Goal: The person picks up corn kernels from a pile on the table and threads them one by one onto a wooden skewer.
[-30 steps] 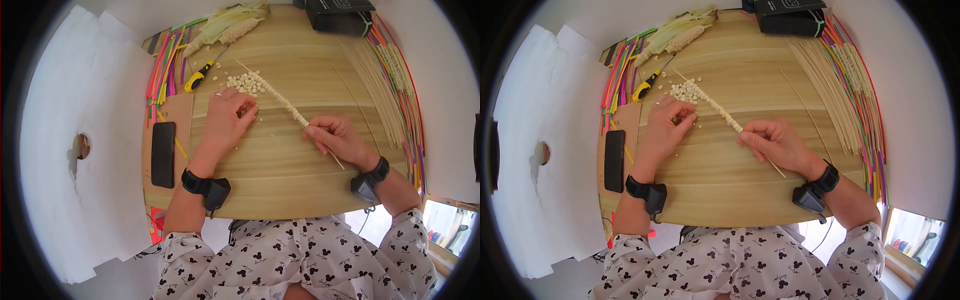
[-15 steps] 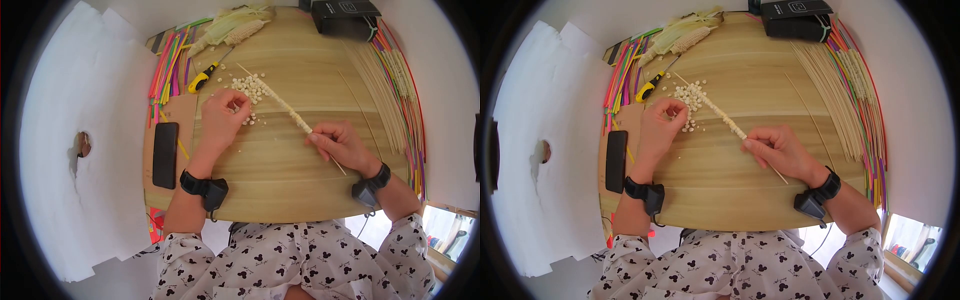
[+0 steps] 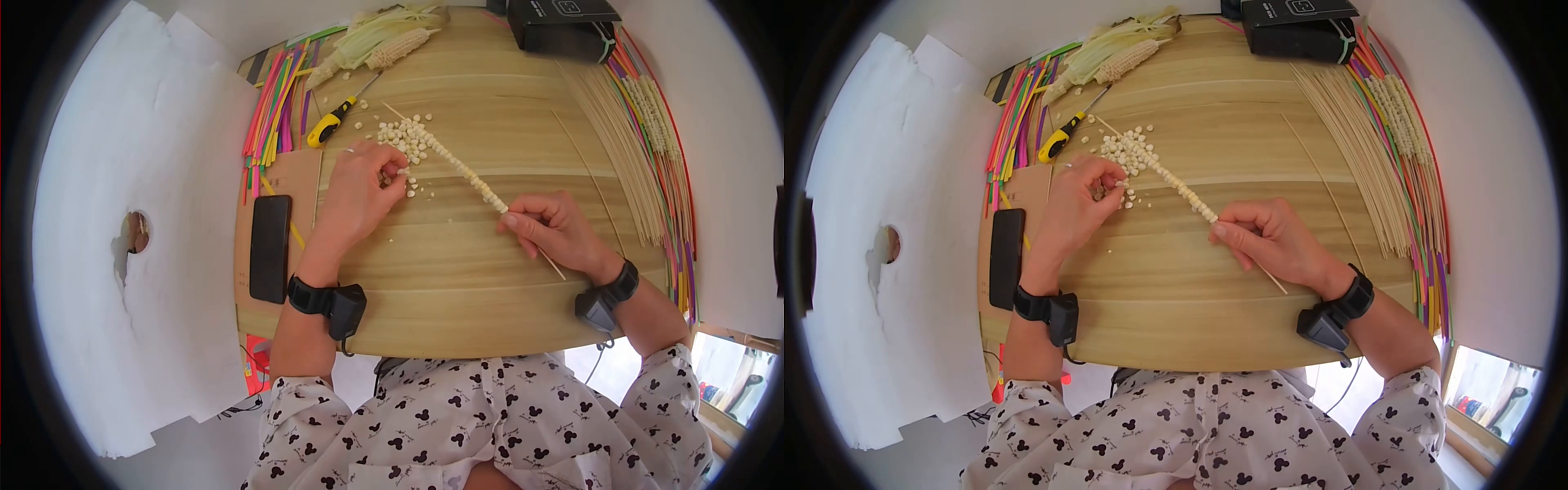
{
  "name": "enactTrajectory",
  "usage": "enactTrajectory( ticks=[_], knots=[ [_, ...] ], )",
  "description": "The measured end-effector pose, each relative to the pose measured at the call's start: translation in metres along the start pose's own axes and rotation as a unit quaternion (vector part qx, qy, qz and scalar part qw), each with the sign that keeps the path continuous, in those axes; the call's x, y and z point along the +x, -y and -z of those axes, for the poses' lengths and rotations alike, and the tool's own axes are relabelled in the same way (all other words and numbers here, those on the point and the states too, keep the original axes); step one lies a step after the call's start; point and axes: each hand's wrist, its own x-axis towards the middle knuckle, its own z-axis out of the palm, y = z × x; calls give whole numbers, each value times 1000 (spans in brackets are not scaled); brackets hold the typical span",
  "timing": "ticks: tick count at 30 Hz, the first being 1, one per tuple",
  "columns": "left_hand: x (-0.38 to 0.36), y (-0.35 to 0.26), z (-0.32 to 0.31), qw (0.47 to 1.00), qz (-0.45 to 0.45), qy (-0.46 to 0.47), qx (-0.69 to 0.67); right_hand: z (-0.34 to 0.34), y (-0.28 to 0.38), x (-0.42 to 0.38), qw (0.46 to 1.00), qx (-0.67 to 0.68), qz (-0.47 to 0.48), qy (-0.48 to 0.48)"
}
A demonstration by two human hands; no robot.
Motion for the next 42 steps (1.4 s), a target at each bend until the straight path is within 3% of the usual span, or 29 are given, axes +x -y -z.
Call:
enactTrajectory(
  ticks=[4, 6, 7, 9, 15, 28, 36, 42],
  knots=[
    [0, 5, 1, 999, 28, 1, -39, 0, 1, 0, 1000, -2, -3, 3],
    [1, 13, 2, 979, 124, 5, -163, 0, 2, 0, 1000, -24, -8, 1],
    [2, 18, 3, 979, 122, 1, -161, 1, 2, 0, 1000, -26, -4, 3],
    [6, 27, 7, 944, 138, -36, -296, 0, 3, 0, 1000, -29, -5, 7],
    [9, 33, 9, 883, 131, -127, -433, 0, 3, -2, 998, -44, -5, 36],
    [10, 33, 6, 866, 108, -155, -463, -1, 3, -2, 998, -39, -8, 39],
    [9, 27, 6, 916, 91, -168, -353, -2, 6, -2, 998, -50, -11, 35],
    [10, 24, 4, 904, 78, -203, -367, -2, 4, -3, 998, -63, -3, 31]
  ],
)
